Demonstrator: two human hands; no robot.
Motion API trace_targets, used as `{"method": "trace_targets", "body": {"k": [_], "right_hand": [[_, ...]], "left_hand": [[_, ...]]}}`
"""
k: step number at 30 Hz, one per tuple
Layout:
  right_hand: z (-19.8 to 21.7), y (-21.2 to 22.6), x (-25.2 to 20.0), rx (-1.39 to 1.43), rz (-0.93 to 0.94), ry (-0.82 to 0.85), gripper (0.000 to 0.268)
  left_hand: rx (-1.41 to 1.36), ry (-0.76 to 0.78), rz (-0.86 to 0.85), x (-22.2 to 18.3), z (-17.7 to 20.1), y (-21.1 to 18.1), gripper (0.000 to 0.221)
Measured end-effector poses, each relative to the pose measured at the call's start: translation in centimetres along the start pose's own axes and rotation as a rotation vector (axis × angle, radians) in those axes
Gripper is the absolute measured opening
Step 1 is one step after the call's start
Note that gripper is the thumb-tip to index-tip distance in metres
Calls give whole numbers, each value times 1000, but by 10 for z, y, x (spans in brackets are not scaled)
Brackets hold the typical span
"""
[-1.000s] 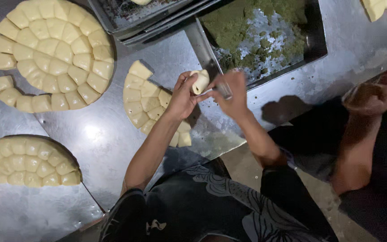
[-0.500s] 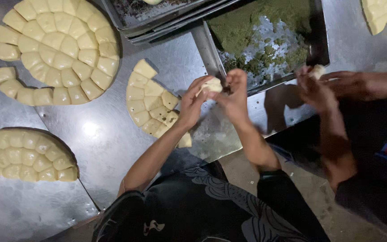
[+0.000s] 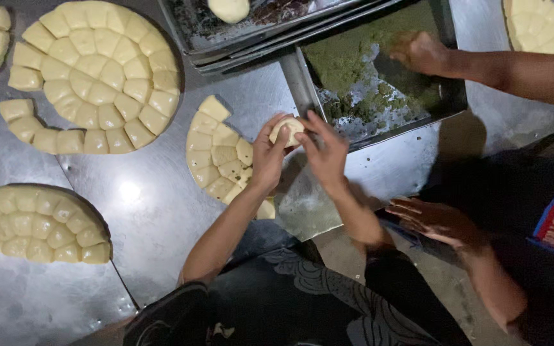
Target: The person takes pieces of dough from a prep table, adds a green filling by hand to each piece, and rolls them into rounded buns before placing them onto a metal tray.
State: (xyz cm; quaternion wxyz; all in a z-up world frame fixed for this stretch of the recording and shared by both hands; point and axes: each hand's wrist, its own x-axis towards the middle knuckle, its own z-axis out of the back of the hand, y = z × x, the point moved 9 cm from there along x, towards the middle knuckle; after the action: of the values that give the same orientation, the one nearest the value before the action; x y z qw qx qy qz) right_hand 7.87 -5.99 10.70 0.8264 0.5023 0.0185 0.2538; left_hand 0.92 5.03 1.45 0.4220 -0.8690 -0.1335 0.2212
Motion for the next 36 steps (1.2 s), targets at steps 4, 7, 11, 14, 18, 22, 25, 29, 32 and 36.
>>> {"method": "trace_targets", "body": {"k": [4,7,11,14,18,22,25,29,32,36], "right_hand": [[-15,59,-29,-324,500,37,30],[-24,55,-37,-322,593,63,29],[-2,5,-22,17,298,-98,17],[-11,-18,-32,156,16,-137,25],[-41,29,-69,124,79,108,31],[-29,86,-69,32,230,491,43],[-9,123,-38,-328,454,402,43],[-37,147,-10,-185,516,805,36],[-65,145,-21,-235,489,1011,19],[-59,157,-42,-325,769,765,23]], "left_hand": [[161,-112,-26,-6,9,1,41],[414,-61,-88,-4,10,-10,45],[-510,60,17,-18,10,-3,75],[-407,12,-264,-29,8,-8,75],[-209,-48,-507,-52,9,-11,58],[-423,-52,-220,-42,34,-9,52],[-264,68,158,-57,34,-5,56],[-27,260,241,-93,22,-29,64],[-26,149,293,-100,30,-34,62],[-177,67,255,-103,46,-45,54]]}}
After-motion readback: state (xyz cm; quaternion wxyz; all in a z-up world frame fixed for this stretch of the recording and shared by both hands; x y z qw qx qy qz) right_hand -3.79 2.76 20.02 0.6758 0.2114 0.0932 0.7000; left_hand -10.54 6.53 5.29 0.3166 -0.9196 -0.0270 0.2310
